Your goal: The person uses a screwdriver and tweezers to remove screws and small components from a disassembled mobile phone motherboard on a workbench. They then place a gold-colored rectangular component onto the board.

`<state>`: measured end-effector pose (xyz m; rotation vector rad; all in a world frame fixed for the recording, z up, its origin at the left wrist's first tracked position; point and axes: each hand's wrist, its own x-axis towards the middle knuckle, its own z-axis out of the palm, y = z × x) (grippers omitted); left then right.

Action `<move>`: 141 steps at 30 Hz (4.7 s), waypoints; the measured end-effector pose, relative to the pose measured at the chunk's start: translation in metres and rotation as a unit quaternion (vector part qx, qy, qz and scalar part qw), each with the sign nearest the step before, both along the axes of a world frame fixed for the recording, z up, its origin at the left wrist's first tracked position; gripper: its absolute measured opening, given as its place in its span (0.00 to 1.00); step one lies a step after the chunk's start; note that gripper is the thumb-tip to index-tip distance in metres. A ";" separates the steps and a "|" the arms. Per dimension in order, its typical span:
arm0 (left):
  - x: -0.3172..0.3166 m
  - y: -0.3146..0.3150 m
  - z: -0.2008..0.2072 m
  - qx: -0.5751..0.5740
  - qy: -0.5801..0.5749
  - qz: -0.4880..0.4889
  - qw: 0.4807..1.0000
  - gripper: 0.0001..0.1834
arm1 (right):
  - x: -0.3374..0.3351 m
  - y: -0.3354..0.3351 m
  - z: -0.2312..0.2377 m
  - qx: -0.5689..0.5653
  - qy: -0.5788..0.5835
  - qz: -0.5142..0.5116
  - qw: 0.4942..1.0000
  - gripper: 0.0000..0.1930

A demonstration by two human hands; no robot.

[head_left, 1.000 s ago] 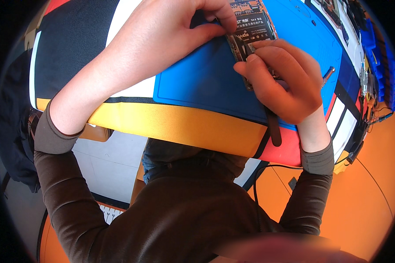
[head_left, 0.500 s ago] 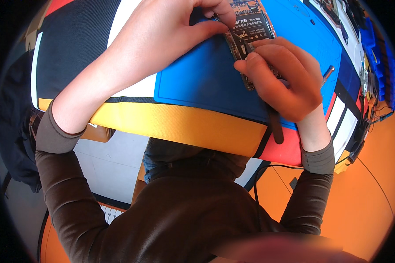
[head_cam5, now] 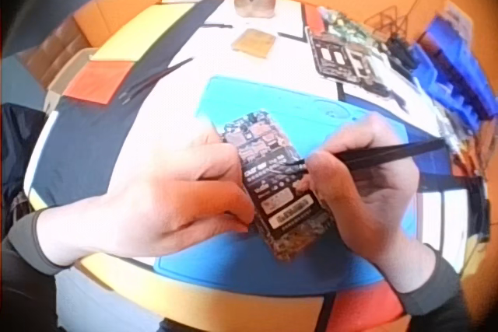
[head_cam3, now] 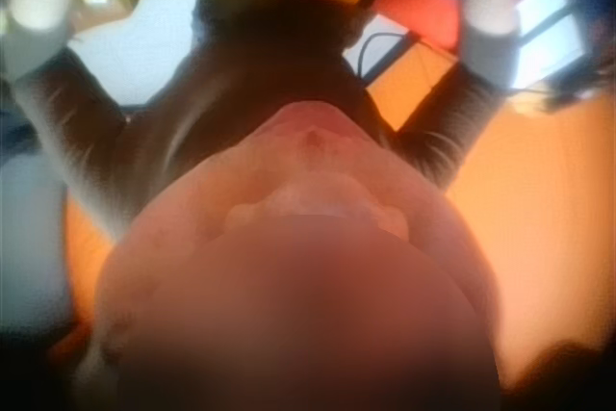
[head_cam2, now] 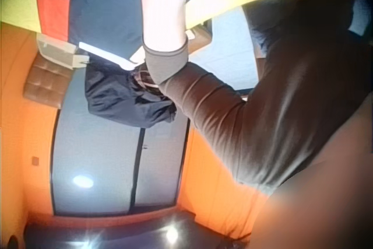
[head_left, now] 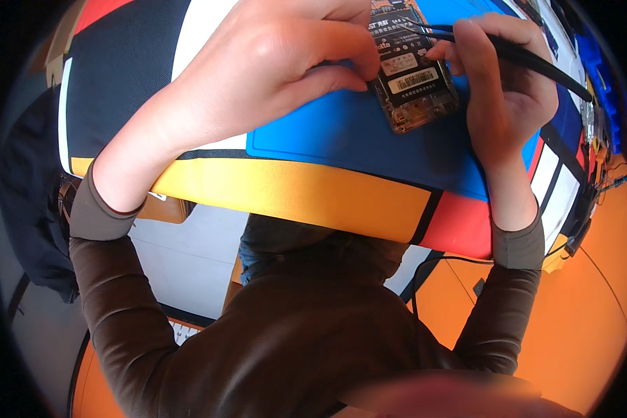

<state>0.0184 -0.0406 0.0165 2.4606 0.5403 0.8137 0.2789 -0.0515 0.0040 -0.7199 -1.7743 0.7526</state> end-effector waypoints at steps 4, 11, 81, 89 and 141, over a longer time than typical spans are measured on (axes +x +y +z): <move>-0.007 -0.001 -0.001 0.140 0.078 -0.006 0.987 0.10 | -0.020 -0.007 0.003 -0.049 0.064 -0.119 0.990 0.05; -0.015 -0.013 -0.015 0.184 0.058 0.066 0.979 0.07 | -0.012 0.014 0.033 0.021 0.131 -0.178 0.975 0.03; -0.069 0.044 0.018 0.210 0.303 0.431 0.823 0.11 | 0.142 0.000 0.046 -0.129 -0.420 -0.010 0.898 0.13; -0.074 0.047 0.017 0.224 0.405 0.418 0.781 0.13 | 0.144 0.004 0.039 -0.138 -0.458 0.002 0.878 0.10; -0.023 0.035 -0.006 -0.294 0.009 0.214 0.932 0.16 | 0.055 0.110 -0.012 -0.216 0.078 -0.096 0.968 0.10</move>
